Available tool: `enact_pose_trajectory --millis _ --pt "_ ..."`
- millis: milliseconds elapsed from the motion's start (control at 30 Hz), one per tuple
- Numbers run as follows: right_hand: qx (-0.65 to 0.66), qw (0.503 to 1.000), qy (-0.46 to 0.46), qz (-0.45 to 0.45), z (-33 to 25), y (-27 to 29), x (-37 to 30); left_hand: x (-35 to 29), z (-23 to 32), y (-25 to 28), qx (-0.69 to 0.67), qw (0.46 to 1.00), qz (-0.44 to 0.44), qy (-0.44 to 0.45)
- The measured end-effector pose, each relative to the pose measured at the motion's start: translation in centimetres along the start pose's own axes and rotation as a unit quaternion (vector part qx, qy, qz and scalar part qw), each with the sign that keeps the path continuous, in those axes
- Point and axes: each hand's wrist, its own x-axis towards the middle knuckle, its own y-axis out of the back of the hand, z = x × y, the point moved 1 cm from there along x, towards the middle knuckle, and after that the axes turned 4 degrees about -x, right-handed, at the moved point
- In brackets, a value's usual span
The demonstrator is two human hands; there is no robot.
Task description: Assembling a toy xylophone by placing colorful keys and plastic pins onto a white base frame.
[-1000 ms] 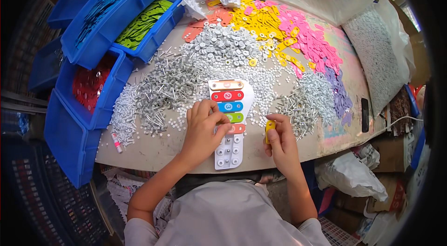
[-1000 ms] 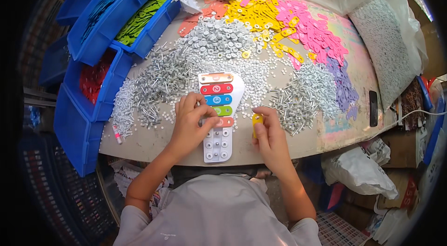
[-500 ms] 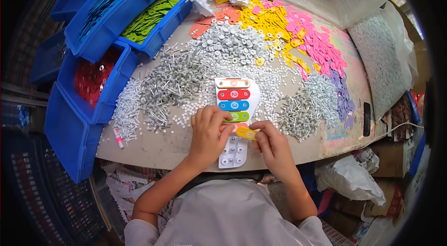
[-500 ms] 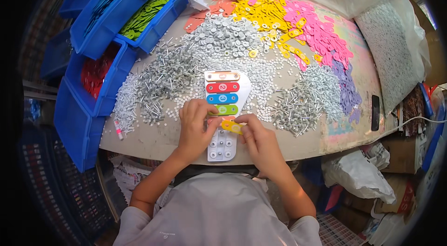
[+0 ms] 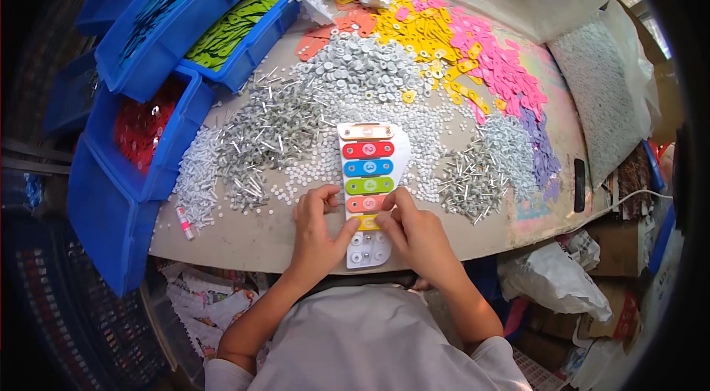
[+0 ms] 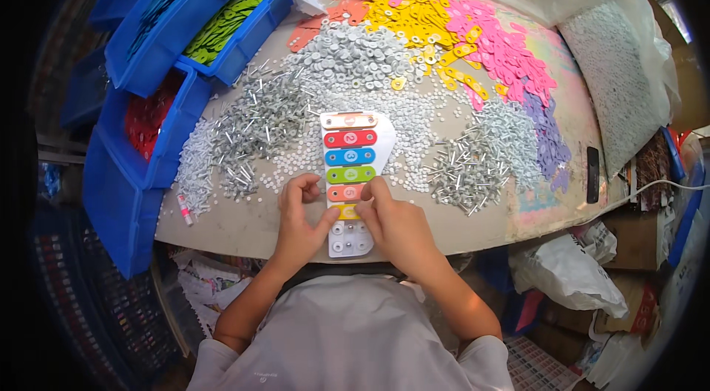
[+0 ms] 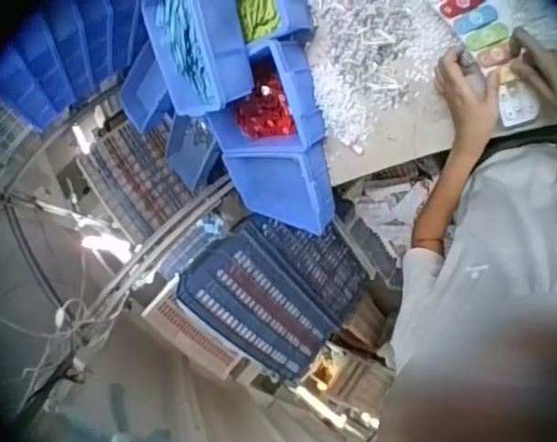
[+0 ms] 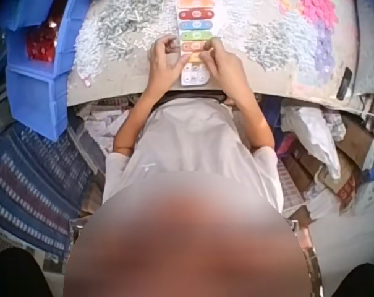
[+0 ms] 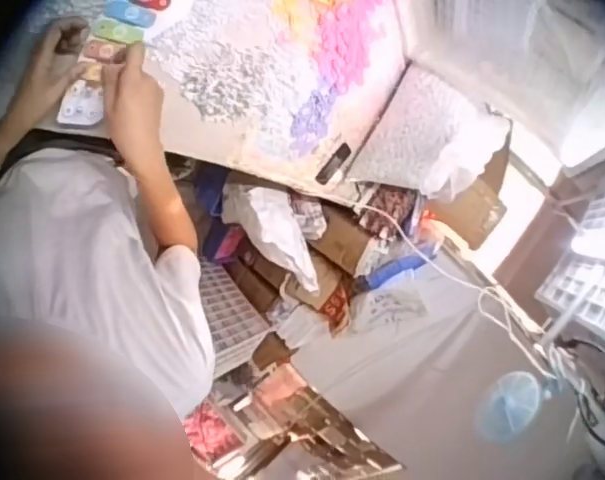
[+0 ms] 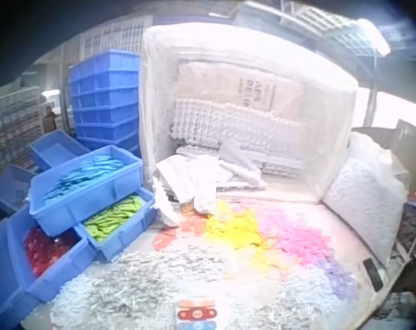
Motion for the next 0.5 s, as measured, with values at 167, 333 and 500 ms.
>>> enact_pose_trajectory --millis 167,333,500 --pt "0.092 0.993 -0.070 0.012 2.8 -0.4 0.3 0.5 -0.3 0.6 -0.008 0.999 -0.028 0.029" --pt "0.061 0.994 -0.062 0.066 3.1 0.7 0.2 -0.1 -0.5 0.5 -0.063 0.998 0.003 0.010" --pt "-0.228 0.891 0.060 0.387 6.3 8.7 5.1 -1.8 -2.0 1.5 -0.056 0.998 0.038 -0.002"
